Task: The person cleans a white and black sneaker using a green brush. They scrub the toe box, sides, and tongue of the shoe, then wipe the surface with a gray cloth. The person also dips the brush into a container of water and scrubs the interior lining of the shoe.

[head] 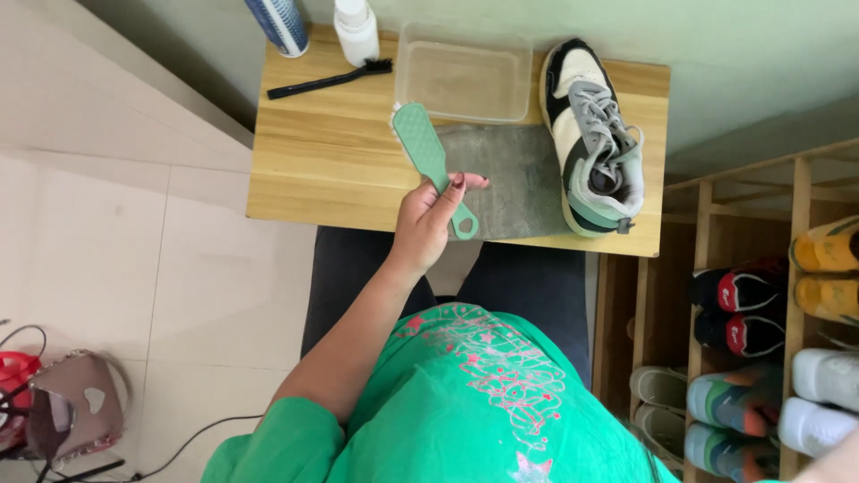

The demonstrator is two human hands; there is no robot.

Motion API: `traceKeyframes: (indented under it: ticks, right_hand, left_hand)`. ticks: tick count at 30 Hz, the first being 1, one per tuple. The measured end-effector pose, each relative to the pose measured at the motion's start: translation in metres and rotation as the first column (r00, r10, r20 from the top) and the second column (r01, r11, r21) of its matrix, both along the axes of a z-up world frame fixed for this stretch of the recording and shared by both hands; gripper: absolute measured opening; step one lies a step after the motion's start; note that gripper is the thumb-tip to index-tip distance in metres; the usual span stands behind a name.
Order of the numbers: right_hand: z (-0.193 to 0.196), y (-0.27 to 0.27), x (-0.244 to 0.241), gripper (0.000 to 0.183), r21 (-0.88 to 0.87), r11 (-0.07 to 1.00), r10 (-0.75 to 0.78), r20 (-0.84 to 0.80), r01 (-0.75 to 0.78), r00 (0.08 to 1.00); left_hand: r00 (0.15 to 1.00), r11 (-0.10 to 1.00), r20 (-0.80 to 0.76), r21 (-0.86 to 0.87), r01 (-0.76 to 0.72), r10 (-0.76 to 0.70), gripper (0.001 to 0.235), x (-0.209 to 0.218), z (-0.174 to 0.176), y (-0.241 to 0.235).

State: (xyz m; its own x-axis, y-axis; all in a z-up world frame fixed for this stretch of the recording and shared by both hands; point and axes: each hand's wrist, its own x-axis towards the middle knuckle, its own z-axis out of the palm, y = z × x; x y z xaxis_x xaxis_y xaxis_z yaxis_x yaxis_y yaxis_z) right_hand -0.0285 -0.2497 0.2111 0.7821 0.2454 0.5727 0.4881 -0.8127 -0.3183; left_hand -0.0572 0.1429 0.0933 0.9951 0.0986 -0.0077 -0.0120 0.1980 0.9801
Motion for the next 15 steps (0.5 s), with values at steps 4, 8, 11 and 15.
traceKeyframes:
  ticks: [4, 8, 11, 15]
  right_hand:
    - [-0.025, 0.007, -0.018, 0.012, -0.009, 0.998, -0.062, -0.021, 0.062, 0.998]
    - [-0.081, 0.048, -0.039, 0.019, 0.174, 0.98, -0.074, -0.147, 0.099, 0.986]
    - [-0.093, 0.096, -0.048, 0.036, 0.427, 0.904, 0.142, -0.346, 0.02, 0.928]
    - [-0.103, 0.105, -0.049, 0.016, 0.649, 0.759, 0.443, -0.441, -0.064, 0.781]
  left_hand:
    - [0.999, 0.999, -0.009, -0.017, 0.05, -0.05, 0.041, -0.002, 0.004, -0.019]
    - [0.981, 0.971, 0.109, 0.197, 0.137, -0.161, 0.046, 0.003, -0.004, -0.053]
    - [0.94, 0.979, 0.304, 0.176, 0.106, -0.156, 0.038, 0.0, 0.014, -0.086]
    - [0.931, 0.913, 0.34, 0.407, -0.018, -0.133, 0.038, -0.015, 0.03, -0.129]
